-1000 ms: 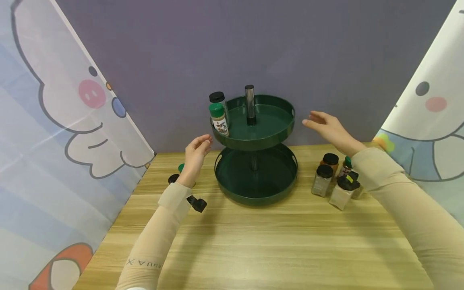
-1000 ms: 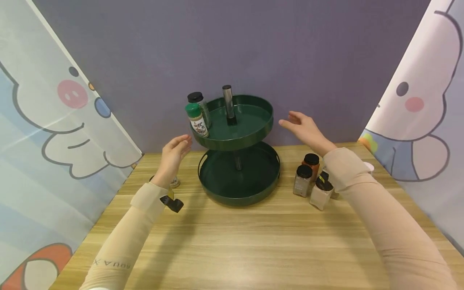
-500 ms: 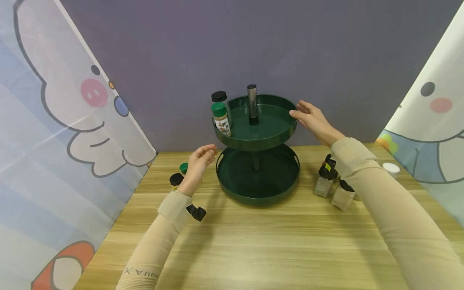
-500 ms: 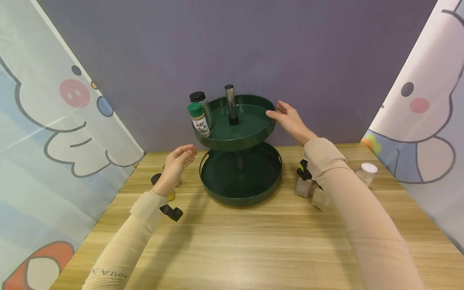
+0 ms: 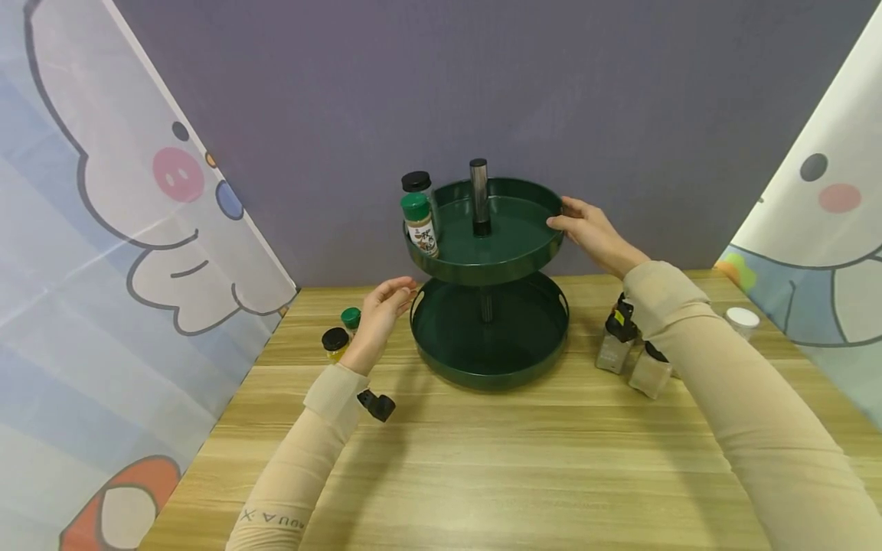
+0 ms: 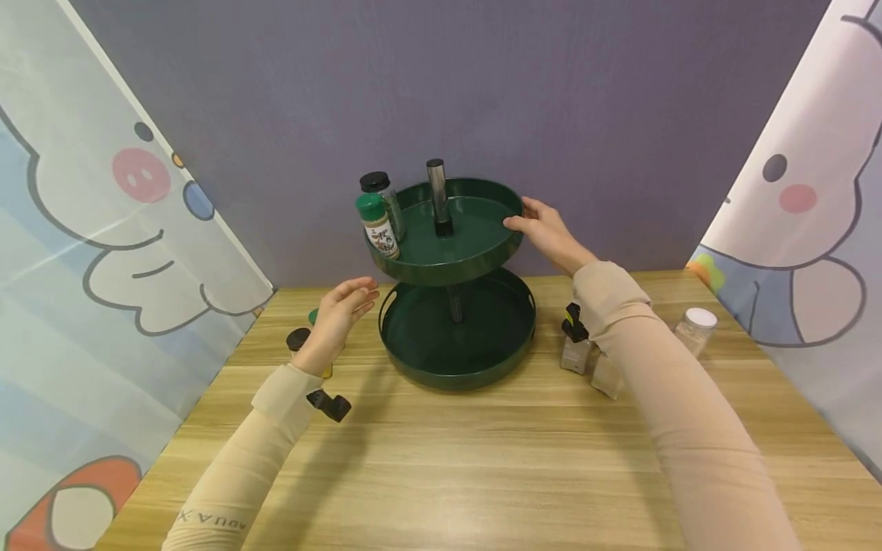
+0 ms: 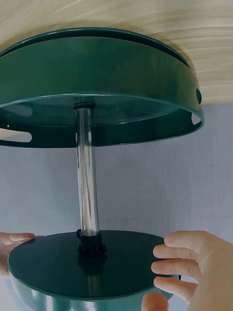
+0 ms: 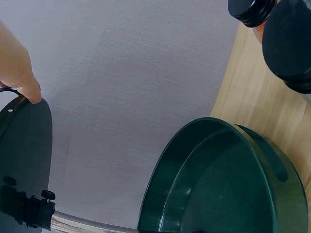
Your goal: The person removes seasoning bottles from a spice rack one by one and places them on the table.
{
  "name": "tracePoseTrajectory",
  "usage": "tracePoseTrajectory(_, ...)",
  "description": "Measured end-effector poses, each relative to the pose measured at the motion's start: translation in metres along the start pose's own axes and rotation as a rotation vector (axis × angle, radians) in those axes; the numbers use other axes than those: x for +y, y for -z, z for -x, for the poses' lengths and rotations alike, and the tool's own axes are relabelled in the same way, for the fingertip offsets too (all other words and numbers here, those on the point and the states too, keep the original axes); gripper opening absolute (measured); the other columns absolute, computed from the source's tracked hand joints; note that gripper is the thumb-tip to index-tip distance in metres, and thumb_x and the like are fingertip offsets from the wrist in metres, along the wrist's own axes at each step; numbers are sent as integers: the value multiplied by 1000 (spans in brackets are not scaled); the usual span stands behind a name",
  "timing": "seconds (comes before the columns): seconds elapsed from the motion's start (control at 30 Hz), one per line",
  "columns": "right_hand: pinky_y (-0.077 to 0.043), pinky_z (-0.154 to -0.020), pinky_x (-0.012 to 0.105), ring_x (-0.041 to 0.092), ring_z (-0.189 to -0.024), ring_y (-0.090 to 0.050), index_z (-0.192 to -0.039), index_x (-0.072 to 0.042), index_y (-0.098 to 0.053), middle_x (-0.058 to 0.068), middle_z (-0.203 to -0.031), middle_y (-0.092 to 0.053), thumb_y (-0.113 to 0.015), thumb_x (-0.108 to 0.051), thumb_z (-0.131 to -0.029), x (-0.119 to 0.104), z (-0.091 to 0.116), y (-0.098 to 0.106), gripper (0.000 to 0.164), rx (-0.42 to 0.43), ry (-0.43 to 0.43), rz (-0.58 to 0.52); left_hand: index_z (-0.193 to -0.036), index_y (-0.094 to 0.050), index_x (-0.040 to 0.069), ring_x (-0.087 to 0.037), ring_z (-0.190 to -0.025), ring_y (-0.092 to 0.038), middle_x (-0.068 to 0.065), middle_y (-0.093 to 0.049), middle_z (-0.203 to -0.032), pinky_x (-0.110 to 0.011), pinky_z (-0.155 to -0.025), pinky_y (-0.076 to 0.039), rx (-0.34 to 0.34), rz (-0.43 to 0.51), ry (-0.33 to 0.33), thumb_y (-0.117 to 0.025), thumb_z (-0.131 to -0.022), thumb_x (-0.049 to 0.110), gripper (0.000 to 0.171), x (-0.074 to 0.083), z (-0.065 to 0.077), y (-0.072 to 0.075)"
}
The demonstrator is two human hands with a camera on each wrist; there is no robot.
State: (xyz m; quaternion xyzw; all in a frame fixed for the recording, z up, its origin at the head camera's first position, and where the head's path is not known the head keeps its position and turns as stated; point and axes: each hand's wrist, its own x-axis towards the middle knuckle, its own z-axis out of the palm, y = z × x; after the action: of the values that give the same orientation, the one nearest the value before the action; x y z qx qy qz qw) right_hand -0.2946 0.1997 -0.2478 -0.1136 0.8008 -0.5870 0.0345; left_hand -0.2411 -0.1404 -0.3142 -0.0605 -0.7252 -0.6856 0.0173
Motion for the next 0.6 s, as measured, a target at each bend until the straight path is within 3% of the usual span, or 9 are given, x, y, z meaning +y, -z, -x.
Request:
tracePoseTrajectory(0.3, -16, -115, 39, 23, -142, -8, -148, -13, 0, 10, -155, 1, -50, -29, -93, 4, 1, -1, 77, 2, 11, -24, -125, -49, 4, -22, -117, -49, -12, -50, -126, -29, -101, -41, 8, -11, -38, -46, -96, 13, 31, 9, 0, 4)
tracePoseTrajectory(0.6, -18, -114, 37, 22, -141, -10, -148, -13, 0, 9, -155, 1, -49, -24, -93, 4, 1, -3, 75, 18, -7, -38, -128, -48, 8, -20, -116, -50, -9, -52, -128, -34, -101, -40, 22, -142, -124, -49, -94, 17, 35, 32, -2, 5)
